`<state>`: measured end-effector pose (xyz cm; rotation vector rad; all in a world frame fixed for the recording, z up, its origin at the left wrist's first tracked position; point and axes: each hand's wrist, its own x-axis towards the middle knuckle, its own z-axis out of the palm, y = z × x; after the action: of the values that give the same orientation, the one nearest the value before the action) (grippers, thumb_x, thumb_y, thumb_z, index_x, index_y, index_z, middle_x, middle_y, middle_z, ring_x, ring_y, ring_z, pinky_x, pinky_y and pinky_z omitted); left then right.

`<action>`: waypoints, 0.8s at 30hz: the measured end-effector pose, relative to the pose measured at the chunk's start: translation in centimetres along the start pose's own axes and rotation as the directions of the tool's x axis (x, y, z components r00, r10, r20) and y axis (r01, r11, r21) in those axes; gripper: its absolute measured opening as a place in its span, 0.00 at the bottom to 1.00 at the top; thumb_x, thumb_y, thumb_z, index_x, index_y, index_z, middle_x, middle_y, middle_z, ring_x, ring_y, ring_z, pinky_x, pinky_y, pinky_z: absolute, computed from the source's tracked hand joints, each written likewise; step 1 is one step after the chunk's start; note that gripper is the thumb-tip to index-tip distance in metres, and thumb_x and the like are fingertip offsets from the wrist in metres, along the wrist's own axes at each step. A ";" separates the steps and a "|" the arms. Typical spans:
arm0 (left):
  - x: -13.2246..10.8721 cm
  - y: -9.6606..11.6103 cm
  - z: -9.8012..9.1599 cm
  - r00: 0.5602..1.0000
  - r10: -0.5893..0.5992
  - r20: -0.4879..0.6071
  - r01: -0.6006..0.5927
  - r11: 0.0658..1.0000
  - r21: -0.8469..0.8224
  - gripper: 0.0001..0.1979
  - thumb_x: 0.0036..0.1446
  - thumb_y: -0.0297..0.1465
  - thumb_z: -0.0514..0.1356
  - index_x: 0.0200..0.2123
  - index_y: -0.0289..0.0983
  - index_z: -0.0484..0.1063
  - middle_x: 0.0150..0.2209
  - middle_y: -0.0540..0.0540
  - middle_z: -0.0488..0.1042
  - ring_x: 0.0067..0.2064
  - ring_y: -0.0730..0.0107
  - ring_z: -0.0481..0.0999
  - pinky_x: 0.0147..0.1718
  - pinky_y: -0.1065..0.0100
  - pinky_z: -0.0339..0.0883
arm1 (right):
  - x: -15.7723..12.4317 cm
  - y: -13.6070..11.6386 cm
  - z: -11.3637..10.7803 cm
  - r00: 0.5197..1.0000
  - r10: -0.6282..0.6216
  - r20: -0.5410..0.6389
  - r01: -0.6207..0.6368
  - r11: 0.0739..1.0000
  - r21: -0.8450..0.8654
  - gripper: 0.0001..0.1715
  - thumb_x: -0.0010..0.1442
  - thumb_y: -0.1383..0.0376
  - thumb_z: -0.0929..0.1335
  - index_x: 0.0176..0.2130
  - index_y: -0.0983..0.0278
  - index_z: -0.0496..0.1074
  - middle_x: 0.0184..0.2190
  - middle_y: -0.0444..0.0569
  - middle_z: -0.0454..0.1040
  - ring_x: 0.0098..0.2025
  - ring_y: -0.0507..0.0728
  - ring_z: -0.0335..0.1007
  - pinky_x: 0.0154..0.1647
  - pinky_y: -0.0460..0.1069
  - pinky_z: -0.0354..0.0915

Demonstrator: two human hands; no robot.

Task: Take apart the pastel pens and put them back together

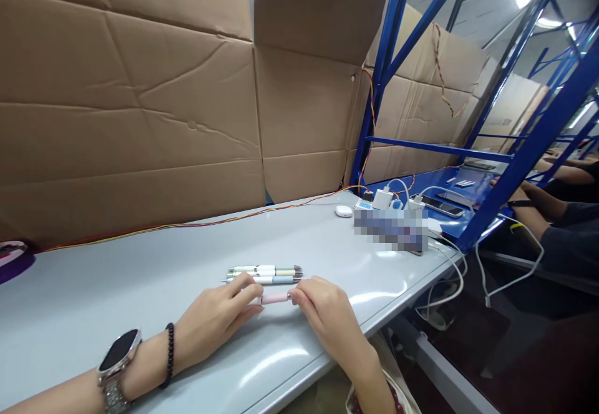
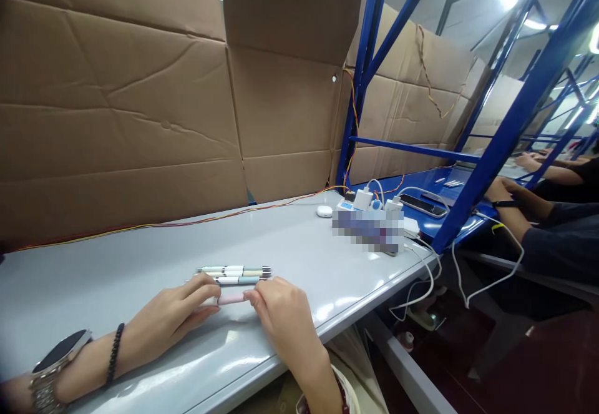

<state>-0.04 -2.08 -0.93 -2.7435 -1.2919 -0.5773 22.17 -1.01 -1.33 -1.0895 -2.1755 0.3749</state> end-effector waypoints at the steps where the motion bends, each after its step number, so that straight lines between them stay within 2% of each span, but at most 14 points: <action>1: 0.0 0.0 0.0 1.000 -0.001 -0.001 0.001 1.000 0.004 0.12 0.66 0.33 0.41 0.38 0.40 0.62 0.37 0.48 0.68 0.26 0.73 0.69 0.23 0.73 0.62 | 0.0 0.0 0.0 1.000 -0.006 -0.008 0.006 1.000 0.003 0.18 0.66 0.64 0.58 0.27 0.63 0.68 0.25 0.44 0.70 0.29 0.52 0.65 0.29 0.46 0.58; 7: 0.2 0.1 0.0 0.999 -0.007 -0.042 0.008 1.000 0.013 0.13 0.65 0.32 0.41 0.35 0.39 0.63 0.32 0.48 0.70 0.30 0.69 0.70 0.26 0.72 0.63 | 0.0 0.2 -0.1 0.993 -0.092 -0.071 0.102 0.980 0.171 0.06 0.62 0.68 0.63 0.37 0.61 0.70 0.32 0.45 0.73 0.36 0.53 0.68 0.36 0.47 0.63; 11: 0.2 0.2 -0.2 0.999 0.006 -0.035 -0.007 1.000 -0.017 0.14 0.65 0.30 0.40 0.37 0.39 0.64 0.33 0.48 0.73 0.32 0.68 0.72 0.29 0.71 0.64 | -0.1 0.4 0.1 0.983 -0.138 -0.125 0.164 0.960 0.227 0.07 0.60 0.70 0.64 0.38 0.61 0.70 0.34 0.46 0.74 0.38 0.54 0.69 0.39 0.48 0.65; 15: 0.0 0.0 -0.4 1.000 0.009 0.007 -0.008 0.999 -0.051 0.11 0.66 0.32 0.42 0.45 0.40 0.62 0.39 0.48 0.74 0.37 0.67 0.74 0.33 0.71 0.65 | -0.1 0.3 0.1 0.982 -0.154 -0.113 0.178 0.953 0.247 0.08 0.59 0.72 0.64 0.37 0.60 0.70 0.35 0.45 0.74 0.40 0.53 0.68 0.42 0.48 0.64; 17: -0.1 -0.1 -0.4 0.999 0.047 0.015 -0.046 0.998 -0.044 0.11 0.65 0.32 0.44 0.48 0.41 0.60 0.38 0.49 0.74 0.36 0.68 0.74 0.32 0.72 0.65 | -0.1 0.1 0.0 0.989 -0.137 -0.053 0.146 0.962 0.229 0.08 0.57 0.69 0.68 0.40 0.60 0.69 0.36 0.45 0.74 0.40 0.54 0.68 0.42 0.48 0.63; 20: -0.3 0.1 -0.4 0.994 0.108 0.015 -0.108 0.994 -0.024 0.10 0.65 0.31 0.44 0.46 0.41 0.61 0.30 0.51 0.72 0.28 0.70 0.72 0.25 0.73 0.61 | 0.0 -0.2 0.0 0.995 -0.096 0.022 0.090 0.977 0.194 0.15 0.55 0.61 0.70 0.43 0.61 0.68 0.34 0.45 0.73 0.36 0.55 0.69 0.37 0.47 0.64; 22: -0.3 0.3 -0.3 0.994 0.105 0.000 -0.105 0.994 -0.034 0.10 0.65 0.29 0.44 0.45 0.42 0.61 0.29 0.51 0.71 0.27 0.70 0.71 0.24 0.74 0.61 | 0.0 -0.3 0.2 0.996 -0.090 0.014 0.085 0.976 0.200 0.09 0.60 0.60 0.66 0.39 0.62 0.69 0.31 0.45 0.73 0.34 0.54 0.69 0.35 0.46 0.63; 24: -0.3 0.5 -0.1 0.997 0.076 -0.020 -0.077 0.994 -0.073 0.09 0.65 0.28 0.44 0.45 0.42 0.60 0.30 0.50 0.71 0.27 0.71 0.71 0.25 0.74 0.62 | 0.1 -0.2 0.4 0.991 -0.131 -0.041 0.136 0.964 0.230 0.10 0.63 0.60 0.62 0.35 0.62 0.69 0.30 0.45 0.74 0.33 0.53 0.69 0.34 0.46 0.63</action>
<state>0.13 -2.61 -0.91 -2.8260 -1.1795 -0.6529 21.76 -0.98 -1.46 -0.8101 -2.1069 0.5361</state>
